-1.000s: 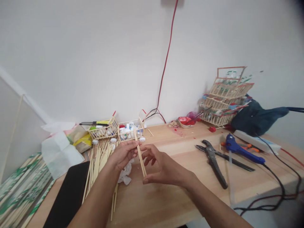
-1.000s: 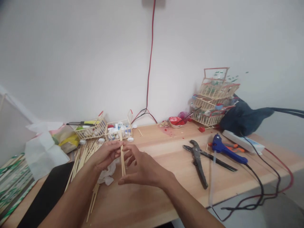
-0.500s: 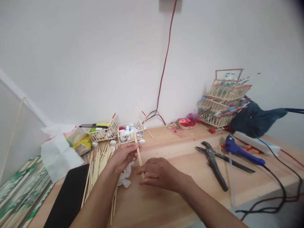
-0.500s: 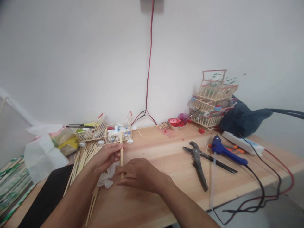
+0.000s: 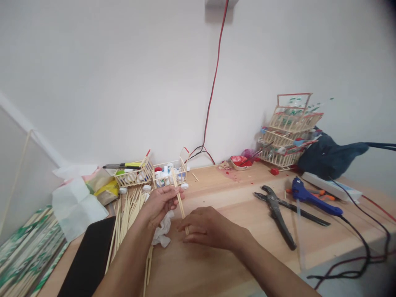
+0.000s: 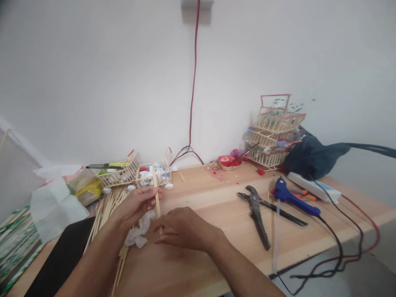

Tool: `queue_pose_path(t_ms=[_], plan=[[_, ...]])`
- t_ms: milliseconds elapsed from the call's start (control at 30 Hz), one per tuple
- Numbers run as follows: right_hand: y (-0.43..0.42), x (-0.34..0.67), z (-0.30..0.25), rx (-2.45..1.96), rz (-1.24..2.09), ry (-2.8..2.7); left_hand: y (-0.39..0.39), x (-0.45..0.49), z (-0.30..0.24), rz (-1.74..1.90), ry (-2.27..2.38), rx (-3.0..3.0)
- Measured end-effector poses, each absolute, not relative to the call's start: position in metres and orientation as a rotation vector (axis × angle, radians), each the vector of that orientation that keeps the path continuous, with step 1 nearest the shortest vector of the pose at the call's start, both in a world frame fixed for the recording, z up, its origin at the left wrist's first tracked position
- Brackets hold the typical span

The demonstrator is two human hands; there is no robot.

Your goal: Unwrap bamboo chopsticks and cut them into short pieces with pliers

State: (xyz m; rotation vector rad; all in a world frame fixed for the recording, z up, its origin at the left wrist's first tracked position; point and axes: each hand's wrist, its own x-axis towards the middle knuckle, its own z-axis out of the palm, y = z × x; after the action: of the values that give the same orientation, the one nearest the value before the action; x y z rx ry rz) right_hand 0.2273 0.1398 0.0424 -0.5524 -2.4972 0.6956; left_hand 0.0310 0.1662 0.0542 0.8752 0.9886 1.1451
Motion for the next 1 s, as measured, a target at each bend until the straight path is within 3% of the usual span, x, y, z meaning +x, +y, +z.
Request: queue_pose_path(t_ms=[133, 300, 667, 1000], plan=[[0.144, 0.233, 0.043, -0.747, 0.84, -2.177, 0.165, 0.034, 0.053, 1.085, 0.973, 0.96], [0.161, 0.238, 0.04, -1.057, 0.776, -1.69, 0.157, 0.047, 0.052, 0.883, 0.982, 1.1], [0.175, 0.237, 0.025, -0.994, 1.189, -1.685, 0.149, 0.065, 0.045, 0.657, 1.024, 1.473], [0.175, 0.241, 0.029, -1.004, 1.299, -1.646, 0.148, 0.066, 0.044, 0.614, 1.043, 1.45]])
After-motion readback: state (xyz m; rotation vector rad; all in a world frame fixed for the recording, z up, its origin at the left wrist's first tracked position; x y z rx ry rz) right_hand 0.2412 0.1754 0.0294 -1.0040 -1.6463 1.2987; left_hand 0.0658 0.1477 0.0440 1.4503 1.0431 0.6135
